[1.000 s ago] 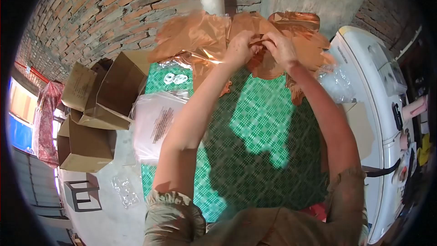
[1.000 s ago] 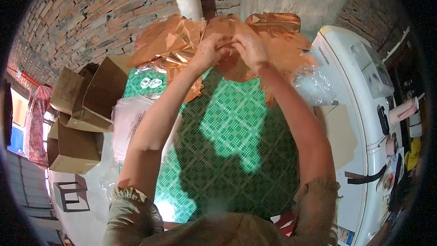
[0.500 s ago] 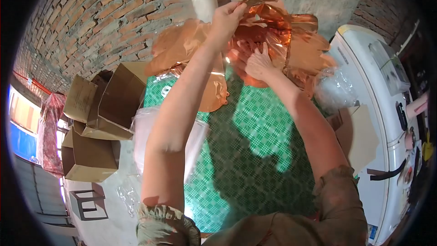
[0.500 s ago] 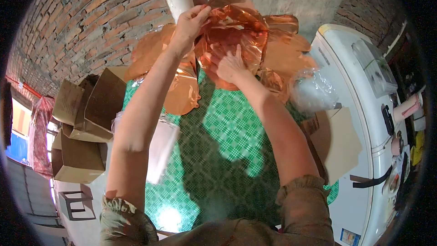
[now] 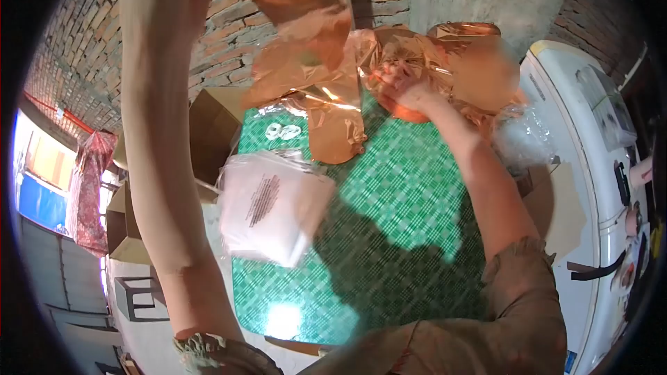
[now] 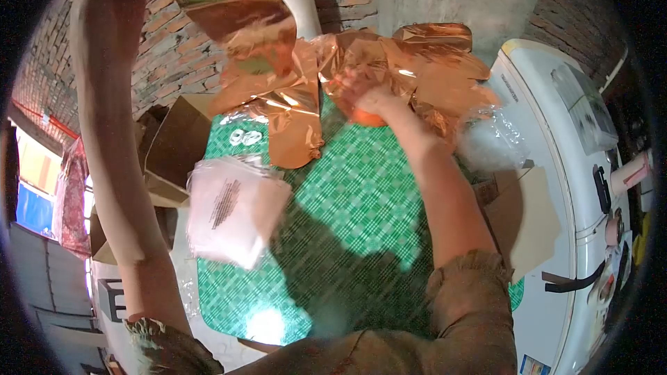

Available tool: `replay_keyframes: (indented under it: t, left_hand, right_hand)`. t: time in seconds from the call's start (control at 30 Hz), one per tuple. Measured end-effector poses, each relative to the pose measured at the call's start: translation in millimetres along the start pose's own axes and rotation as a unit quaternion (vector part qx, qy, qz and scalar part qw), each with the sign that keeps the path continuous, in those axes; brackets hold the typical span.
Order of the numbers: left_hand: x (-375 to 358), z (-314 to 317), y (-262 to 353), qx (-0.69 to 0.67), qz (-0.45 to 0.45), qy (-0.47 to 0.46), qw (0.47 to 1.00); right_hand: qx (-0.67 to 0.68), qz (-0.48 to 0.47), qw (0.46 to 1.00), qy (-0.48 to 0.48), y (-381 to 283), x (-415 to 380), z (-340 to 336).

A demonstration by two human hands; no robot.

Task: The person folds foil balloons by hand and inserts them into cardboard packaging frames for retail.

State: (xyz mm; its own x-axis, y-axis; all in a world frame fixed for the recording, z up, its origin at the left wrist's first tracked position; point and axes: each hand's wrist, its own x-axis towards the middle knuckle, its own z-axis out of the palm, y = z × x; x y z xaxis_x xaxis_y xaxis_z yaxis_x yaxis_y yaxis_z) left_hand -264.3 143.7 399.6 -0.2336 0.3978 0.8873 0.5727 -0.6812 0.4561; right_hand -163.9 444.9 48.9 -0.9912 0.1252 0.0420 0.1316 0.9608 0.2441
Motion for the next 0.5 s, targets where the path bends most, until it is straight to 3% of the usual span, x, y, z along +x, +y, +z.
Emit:
replay_keyframes:
  t: [0.03,0.1,0.2,0.23,0.33,0.4,0.5]
  left_hand:
    - [-22,-3,22,-0.007,-0.015,0.000,1.000]
    - [-98,32,77,0.194,-0.190,-0.023,0.962]
    - [-173,33,108,0.184,-0.187,-0.225,0.939]
    - [-200,37,106,0.164,-0.136,-0.252,0.944]
    - [-284,50,130,0.026,-0.246,-0.235,0.940]
    - [-329,59,147,0.000,-0.298,-0.254,0.920]
    - [-392,72,167,0.016,-0.320,-0.279,0.905]
  right_hand:
    - [-0.098,-0.080,0.992,0.002,4,2,-10]
    - [0.024,-0.087,0.995,0.043,18,-6,-23]
    - [0.154,-0.043,0.975,0.151,32,-27,-23]
    - [0.189,-0.016,0.964,0.188,35,-33,-19]
    - [0.264,0.036,0.925,0.272,41,-51,-12]
    - [0.238,0.041,0.934,0.263,48,-63,-16]
    - [0.028,0.020,0.990,0.138,58,-83,-53]
